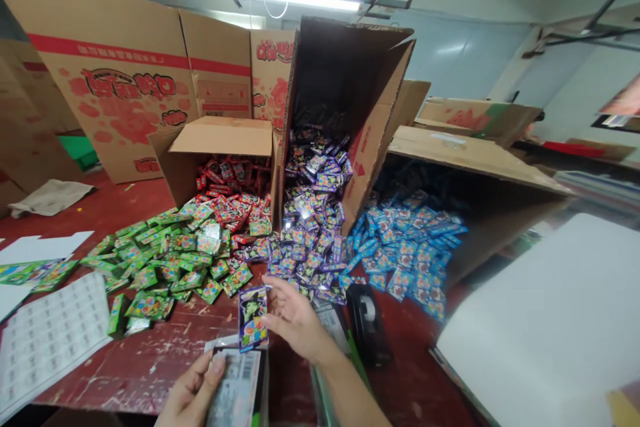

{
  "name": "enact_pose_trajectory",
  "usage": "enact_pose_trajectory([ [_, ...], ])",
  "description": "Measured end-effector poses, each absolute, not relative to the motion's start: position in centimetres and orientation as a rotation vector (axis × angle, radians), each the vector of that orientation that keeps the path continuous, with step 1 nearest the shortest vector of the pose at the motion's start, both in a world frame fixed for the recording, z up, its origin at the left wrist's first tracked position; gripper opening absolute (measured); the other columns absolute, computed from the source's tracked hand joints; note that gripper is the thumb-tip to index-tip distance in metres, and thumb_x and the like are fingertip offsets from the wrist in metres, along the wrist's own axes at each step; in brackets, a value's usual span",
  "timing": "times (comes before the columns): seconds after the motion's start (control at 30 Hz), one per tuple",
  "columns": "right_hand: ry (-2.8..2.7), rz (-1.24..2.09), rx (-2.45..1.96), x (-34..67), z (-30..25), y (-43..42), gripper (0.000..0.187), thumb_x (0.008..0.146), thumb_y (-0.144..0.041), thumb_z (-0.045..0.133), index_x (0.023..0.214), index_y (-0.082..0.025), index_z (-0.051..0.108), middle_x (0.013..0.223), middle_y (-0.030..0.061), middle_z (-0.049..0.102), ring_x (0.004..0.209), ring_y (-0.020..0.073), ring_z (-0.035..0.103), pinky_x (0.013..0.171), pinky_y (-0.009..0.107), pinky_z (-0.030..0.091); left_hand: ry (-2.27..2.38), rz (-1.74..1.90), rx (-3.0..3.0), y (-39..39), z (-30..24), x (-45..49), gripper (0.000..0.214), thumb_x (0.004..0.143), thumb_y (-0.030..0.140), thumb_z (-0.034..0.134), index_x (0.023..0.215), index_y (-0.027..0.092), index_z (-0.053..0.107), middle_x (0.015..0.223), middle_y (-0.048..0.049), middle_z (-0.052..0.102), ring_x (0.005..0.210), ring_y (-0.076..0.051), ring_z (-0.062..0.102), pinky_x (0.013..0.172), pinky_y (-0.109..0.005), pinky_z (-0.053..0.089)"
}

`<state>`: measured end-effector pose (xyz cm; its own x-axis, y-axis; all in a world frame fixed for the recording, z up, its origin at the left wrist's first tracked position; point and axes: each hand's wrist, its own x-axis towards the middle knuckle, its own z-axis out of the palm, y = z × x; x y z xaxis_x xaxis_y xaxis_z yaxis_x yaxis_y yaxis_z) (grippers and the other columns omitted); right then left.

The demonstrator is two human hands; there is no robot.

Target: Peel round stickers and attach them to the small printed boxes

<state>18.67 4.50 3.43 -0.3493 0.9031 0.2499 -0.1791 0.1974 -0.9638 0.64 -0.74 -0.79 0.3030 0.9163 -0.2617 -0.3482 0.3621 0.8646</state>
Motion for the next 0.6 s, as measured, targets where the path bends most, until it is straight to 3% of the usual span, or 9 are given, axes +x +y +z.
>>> enact_pose_trajectory([
  [0.1, -1.454, 1.335, -0.713, 18.7, 5.1, 4.6, 0.047, 0.083, -0.021, 0.058, 0.126, -0.016, 0.039, 0.108, 0.0093, 0.051, 0.098, 0.0097, 0.050, 0.085, 0.024, 0.039, 0.866, 0.967, 0.871, -0.9, -0.4, 0.8, 0.058, 0.079, 0.051, 0.056, 0.110, 0.004, 0.043, 0.087, -0.0122, 0.061, 0.069, -0.008, 0.054, 0.074, -0.018, 0.042],
  [0.17, -1.479, 1.251, -0.778, 18.9, 5.5, 4.8, 0.046, 0.084, -0.024, 0.056, 0.128, -0.020, 0.042, 0.105, 0.0068, 0.051, 0.096, 0.0083, 0.050, 0.085, 0.022, 0.040, 0.874, 0.989, 0.852, -1.0, 0.0, 1.0, 0.057, 0.076, 0.052, 0.059, 0.104, 0.005, 0.045, 0.085, -0.0122, 0.061, 0.069, -0.009, 0.054, 0.068, -0.017, 0.042],
  [0.27, -1.729, 1.176, -0.933, 19.7, 5.2, 5.0, 0.044, 0.085, -0.026, 0.054, 0.129, -0.027, 0.049, 0.100, 0.0047, 0.050, 0.085, 0.0079, 0.048, 0.080, 0.022, 0.042, 0.855, 0.962, 0.790, -0.9, -0.4, 1.1, 0.065, 0.075, 0.053, 0.060, 0.113, 0.004, 0.040, 0.086, -0.0145, 0.061, 0.069, -0.012, 0.056, 0.065, -0.021, 0.044],
  [0.37, -1.990, 1.126, -1.027, 20.0, 5.6, 4.8, 0.036, 0.084, -0.022, 0.051, 0.119, -0.022, 0.060, 0.098, 0.0062, 0.052, 0.081, 0.0106, 0.048, 0.072, 0.023, 0.041, 0.790, 0.936, 0.835, -0.6, -1.2, 0.9, 0.052, 0.084, 0.044, 0.054, 0.114, 0.003, 0.041, 0.090, -0.0150, 0.059, 0.066, -0.011, 0.054, 0.066, -0.024, 0.043],
  [0.43, -2.044, 1.129, -0.996, 19.8, 6.1, 4.6, 0.028, 0.081, -0.022, 0.053, 0.105, -0.015, 0.067, 0.094, 0.0071, 0.055, 0.080, 0.0108, 0.051, 0.069, 0.022, 0.041, 0.804, 0.975, 0.828, -0.6, -1.2, 1.0, 0.050, 0.081, 0.046, 0.058, 0.106, 0.004, 0.045, 0.085, -0.0124, 0.059, 0.065, -0.009, 0.053, 0.063, -0.021, 0.040],
  [0.53, -2.099, 1.133, -0.922, 19.9, 6.1, 4.3, 0.026, 0.076, -0.032, 0.062, 0.090, -0.010, 0.069, 0.095, 0.0090, 0.056, 0.084, 0.0123, 0.053, 0.075, 0.023, 0.042, 0.836, 1.006, 0.819, -0.8, -0.7, 1.2, 0.054, 0.076, 0.050, 0.061, 0.102, 0.005, 0.048, 0.084, -0.0107, 0.058, 0.066, -0.009, 0.051, 0.063, -0.022, 0.039],
  [0.6, -2.106, 1.104, -0.983, 21.1, 5.5, 4.1, 0.036, 0.077, -0.037, 0.062, 0.102, -0.012, 0.066, 0.110, 0.0115, 0.051, 0.099, 0.0170, 0.050, 0.086, 0.027, 0.039, 0.853, 0.995, 0.816, -0.8, -0.7, 1.1, 0.055, 0.075, 0.052, 0.061, 0.102, 0.005, 0.048, 0.086, -0.0110, 0.058, 0.067, -0.009, 0.050, 0.064, -0.022, 0.038],
])
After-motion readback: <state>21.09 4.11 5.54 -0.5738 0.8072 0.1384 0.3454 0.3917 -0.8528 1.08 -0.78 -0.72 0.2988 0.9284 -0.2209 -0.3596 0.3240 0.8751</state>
